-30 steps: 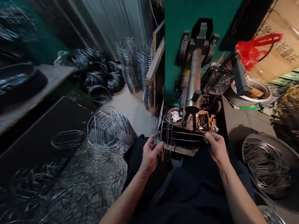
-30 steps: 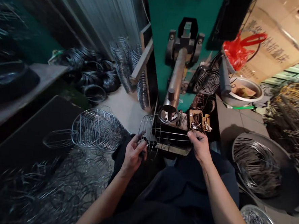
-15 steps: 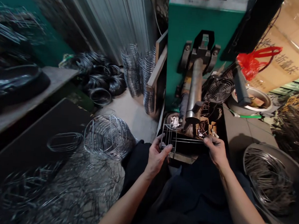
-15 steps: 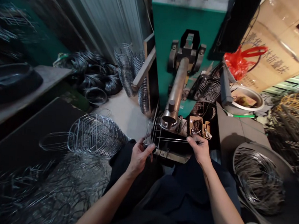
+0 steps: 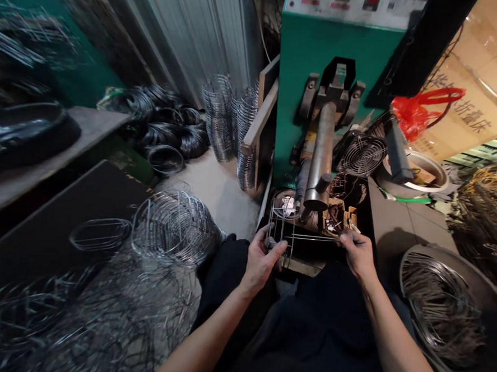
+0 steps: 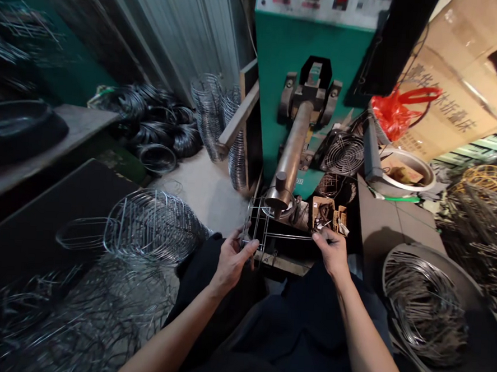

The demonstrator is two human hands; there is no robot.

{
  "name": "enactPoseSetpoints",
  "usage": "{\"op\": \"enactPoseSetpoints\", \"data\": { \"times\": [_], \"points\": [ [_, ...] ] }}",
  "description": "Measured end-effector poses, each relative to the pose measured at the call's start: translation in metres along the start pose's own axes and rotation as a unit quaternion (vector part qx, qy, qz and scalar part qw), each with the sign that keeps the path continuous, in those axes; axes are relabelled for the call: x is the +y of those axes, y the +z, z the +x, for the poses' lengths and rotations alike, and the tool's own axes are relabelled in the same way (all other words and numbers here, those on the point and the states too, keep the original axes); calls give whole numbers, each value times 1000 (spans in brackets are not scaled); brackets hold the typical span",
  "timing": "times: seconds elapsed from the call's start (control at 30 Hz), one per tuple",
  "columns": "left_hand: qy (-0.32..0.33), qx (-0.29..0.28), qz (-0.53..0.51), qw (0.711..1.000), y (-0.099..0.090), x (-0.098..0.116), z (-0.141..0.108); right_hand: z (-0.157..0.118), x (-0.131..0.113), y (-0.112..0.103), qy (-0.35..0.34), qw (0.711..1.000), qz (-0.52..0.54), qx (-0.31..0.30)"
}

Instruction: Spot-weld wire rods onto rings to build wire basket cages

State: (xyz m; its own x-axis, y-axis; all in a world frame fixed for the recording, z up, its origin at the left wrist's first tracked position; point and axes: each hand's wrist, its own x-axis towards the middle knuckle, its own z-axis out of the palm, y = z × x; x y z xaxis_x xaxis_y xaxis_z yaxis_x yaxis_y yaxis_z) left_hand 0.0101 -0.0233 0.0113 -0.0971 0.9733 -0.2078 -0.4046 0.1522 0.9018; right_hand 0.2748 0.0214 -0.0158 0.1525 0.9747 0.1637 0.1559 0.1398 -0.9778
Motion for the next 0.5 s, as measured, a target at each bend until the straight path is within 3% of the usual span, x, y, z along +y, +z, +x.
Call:
{"op": "enactPoseSetpoints", "data": {
  "times": [0.5],
  "points": [
    [8, -23, -6, 1000, 9, 0, 23, 20, 12, -8, -11, 1000, 3, -1]
  ]
}}
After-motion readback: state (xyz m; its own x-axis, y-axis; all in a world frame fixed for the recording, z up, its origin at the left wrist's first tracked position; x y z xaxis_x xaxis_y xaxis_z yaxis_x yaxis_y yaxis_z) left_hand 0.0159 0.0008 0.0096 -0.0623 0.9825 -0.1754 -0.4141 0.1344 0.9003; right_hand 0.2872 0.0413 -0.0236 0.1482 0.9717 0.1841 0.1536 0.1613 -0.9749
